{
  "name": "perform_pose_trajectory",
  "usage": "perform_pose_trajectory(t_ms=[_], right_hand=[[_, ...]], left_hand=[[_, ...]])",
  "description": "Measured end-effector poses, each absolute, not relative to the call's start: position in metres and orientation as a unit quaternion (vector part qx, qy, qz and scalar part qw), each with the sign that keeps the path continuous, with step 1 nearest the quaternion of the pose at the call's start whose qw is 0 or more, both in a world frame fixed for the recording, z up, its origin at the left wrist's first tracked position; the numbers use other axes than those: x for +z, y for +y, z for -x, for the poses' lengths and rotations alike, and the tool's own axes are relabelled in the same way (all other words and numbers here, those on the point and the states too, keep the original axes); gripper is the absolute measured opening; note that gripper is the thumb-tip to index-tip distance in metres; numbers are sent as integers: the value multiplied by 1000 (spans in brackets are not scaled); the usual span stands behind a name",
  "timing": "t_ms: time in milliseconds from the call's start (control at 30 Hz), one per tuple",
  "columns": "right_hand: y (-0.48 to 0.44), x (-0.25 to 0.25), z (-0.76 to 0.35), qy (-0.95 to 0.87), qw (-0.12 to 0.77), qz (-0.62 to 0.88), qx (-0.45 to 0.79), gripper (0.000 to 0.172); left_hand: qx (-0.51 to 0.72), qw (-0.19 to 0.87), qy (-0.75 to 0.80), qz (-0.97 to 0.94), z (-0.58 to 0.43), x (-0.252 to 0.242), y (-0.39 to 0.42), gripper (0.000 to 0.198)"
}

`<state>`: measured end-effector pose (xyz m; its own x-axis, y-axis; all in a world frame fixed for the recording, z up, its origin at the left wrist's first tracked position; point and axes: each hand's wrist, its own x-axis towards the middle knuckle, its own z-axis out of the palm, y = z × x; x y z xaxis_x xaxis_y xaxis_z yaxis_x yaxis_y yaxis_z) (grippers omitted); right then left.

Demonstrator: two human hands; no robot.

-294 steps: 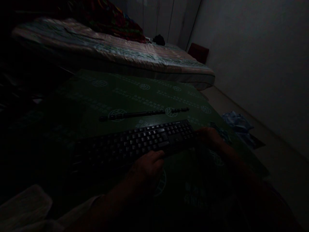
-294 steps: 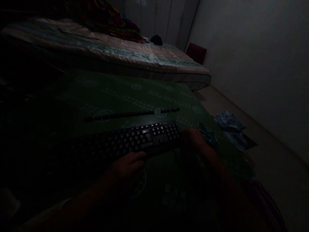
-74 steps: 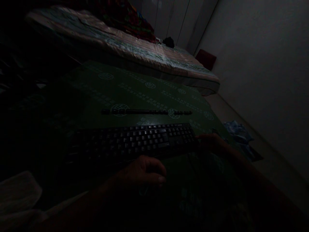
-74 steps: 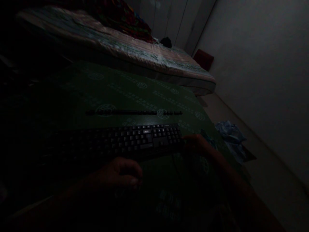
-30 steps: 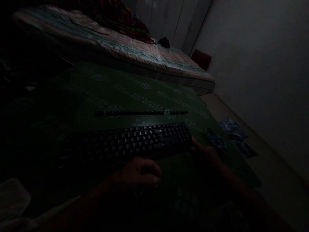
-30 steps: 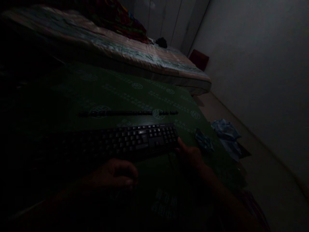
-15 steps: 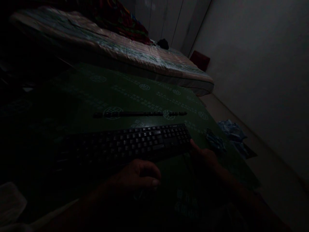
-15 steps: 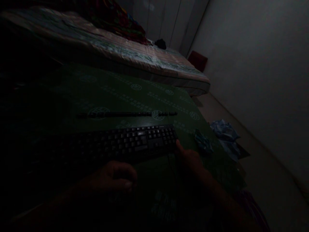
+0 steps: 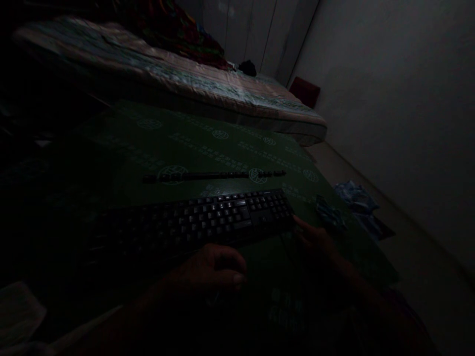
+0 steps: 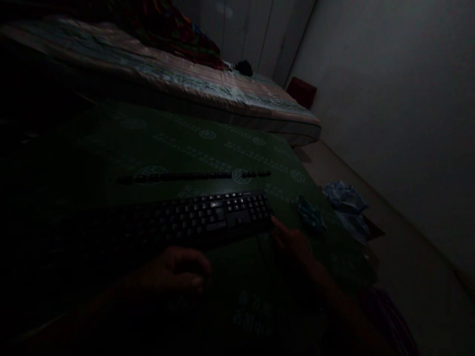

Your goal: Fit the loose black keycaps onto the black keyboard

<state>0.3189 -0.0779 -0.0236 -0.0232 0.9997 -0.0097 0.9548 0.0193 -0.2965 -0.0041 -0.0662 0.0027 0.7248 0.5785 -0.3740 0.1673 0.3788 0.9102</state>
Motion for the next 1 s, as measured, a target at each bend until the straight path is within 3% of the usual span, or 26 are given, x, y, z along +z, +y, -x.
perform_pose_trajectory(t_ms=[367, 1000], right_hand=[[-77, -23, -313, -708, 13, 705, 45, 48], [-82, -13, -310, -686, 86, 720, 61, 45]], left_hand=[[134, 756, 348, -538, 4, 1, -66, 30], [153, 754, 357, -529, 5, -2, -66, 32]])
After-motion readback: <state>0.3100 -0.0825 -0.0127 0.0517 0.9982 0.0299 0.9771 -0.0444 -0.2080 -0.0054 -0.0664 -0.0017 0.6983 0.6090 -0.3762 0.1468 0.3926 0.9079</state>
